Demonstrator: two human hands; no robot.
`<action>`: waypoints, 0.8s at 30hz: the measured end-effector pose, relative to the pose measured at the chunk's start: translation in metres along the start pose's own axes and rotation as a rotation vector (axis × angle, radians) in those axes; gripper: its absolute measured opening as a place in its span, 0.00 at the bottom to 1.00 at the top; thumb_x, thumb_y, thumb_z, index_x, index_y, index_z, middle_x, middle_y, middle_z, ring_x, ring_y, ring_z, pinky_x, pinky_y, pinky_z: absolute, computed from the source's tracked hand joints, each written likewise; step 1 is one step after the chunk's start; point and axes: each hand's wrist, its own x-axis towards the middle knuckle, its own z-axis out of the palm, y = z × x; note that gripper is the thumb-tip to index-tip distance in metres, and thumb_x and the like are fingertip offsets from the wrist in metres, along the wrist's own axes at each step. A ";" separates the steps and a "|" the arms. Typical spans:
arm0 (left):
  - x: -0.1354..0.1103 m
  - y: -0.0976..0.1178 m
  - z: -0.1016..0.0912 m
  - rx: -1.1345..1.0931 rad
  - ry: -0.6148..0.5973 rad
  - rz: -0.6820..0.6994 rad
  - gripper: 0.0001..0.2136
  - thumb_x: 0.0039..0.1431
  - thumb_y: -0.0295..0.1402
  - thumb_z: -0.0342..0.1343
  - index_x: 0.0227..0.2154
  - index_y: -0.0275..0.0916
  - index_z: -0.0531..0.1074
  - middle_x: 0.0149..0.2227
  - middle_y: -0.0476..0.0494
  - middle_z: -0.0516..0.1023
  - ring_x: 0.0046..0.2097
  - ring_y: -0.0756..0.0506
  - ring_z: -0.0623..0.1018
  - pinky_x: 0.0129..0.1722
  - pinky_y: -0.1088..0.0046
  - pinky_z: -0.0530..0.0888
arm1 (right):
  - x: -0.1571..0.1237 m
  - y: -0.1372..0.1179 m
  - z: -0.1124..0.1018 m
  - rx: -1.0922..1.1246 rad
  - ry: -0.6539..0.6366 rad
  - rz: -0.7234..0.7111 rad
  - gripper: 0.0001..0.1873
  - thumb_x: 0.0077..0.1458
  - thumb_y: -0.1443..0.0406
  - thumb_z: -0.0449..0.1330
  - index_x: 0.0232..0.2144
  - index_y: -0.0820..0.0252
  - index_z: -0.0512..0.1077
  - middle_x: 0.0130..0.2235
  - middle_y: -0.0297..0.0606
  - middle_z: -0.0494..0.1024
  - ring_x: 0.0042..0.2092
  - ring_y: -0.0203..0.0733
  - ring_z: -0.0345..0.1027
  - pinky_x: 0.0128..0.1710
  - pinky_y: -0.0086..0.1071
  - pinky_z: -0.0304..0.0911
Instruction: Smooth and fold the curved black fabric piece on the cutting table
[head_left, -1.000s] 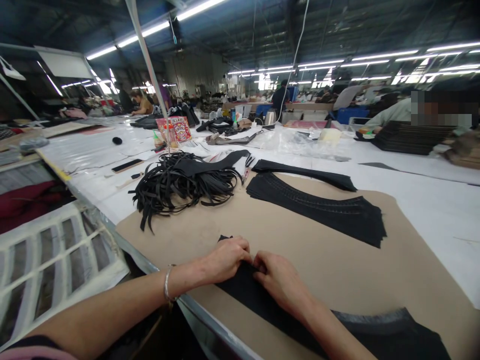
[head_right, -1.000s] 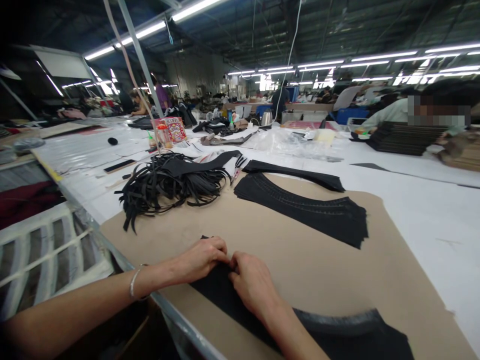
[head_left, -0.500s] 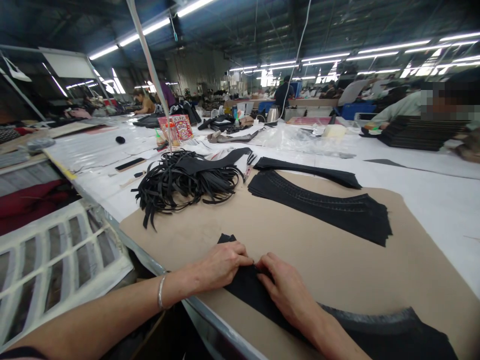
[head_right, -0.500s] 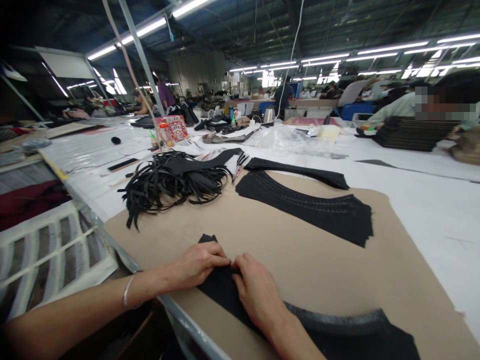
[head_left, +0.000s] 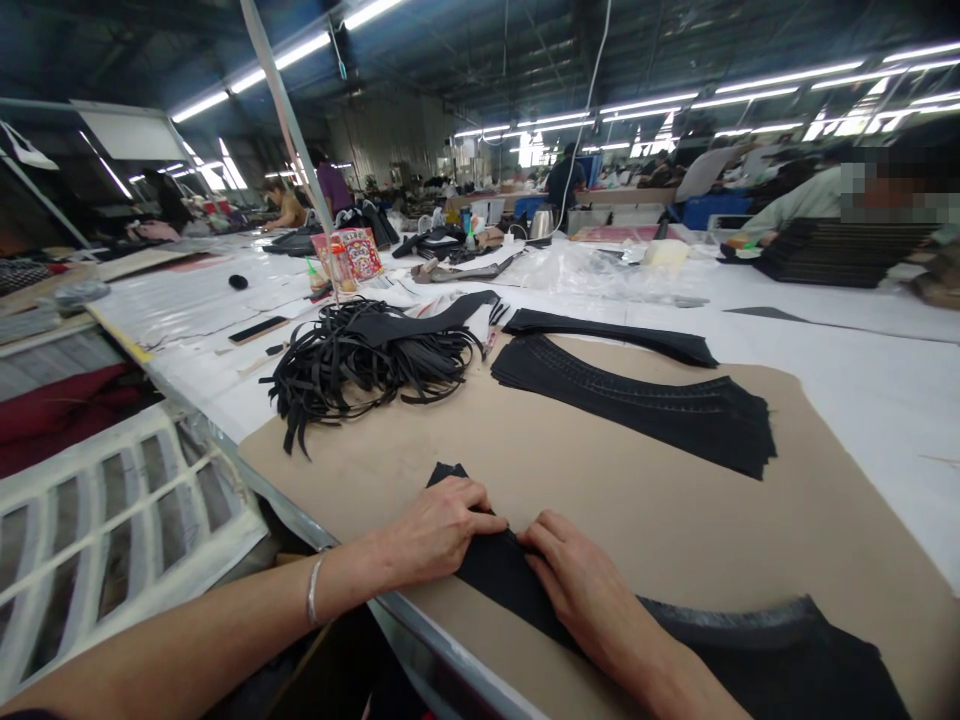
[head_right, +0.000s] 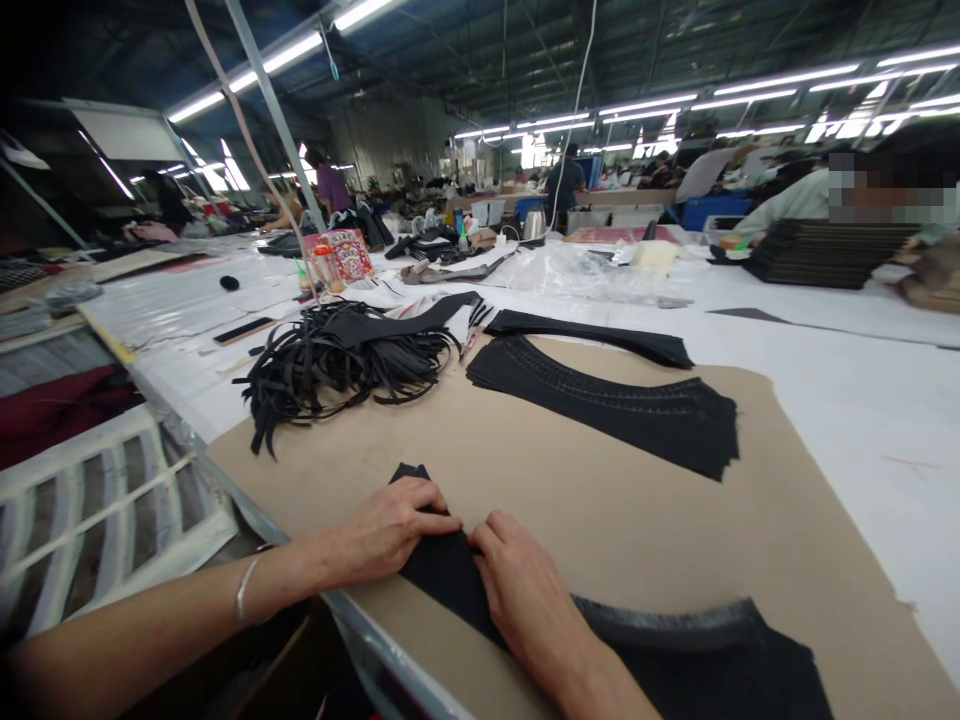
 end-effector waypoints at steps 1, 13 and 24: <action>0.000 0.001 0.000 0.005 -0.003 0.003 0.18 0.60 0.23 0.47 0.48 0.47 0.72 0.40 0.45 0.73 0.43 0.46 0.72 0.47 0.68 0.67 | -0.002 0.001 0.000 0.004 0.004 -0.009 0.11 0.60 0.72 0.47 0.36 0.58 0.68 0.38 0.38 0.69 0.40 0.40 0.65 0.42 0.33 0.60; -0.014 0.009 0.013 0.070 0.087 0.031 0.18 0.60 0.22 0.45 0.51 0.42 0.69 0.50 0.39 0.70 0.53 0.43 0.68 0.57 0.58 0.64 | -0.023 0.012 -0.009 0.051 0.031 -0.051 0.11 0.61 0.71 0.47 0.36 0.57 0.68 0.39 0.39 0.69 0.42 0.41 0.65 0.44 0.35 0.62; 0.004 0.033 0.017 -0.065 0.202 -0.050 0.19 0.58 0.19 0.45 0.50 0.40 0.69 0.48 0.41 0.71 0.50 0.45 0.70 0.52 0.64 0.68 | -0.030 0.014 -0.006 -0.100 0.057 -0.089 0.12 0.61 0.73 0.47 0.35 0.59 0.69 0.37 0.39 0.69 0.40 0.42 0.63 0.42 0.36 0.61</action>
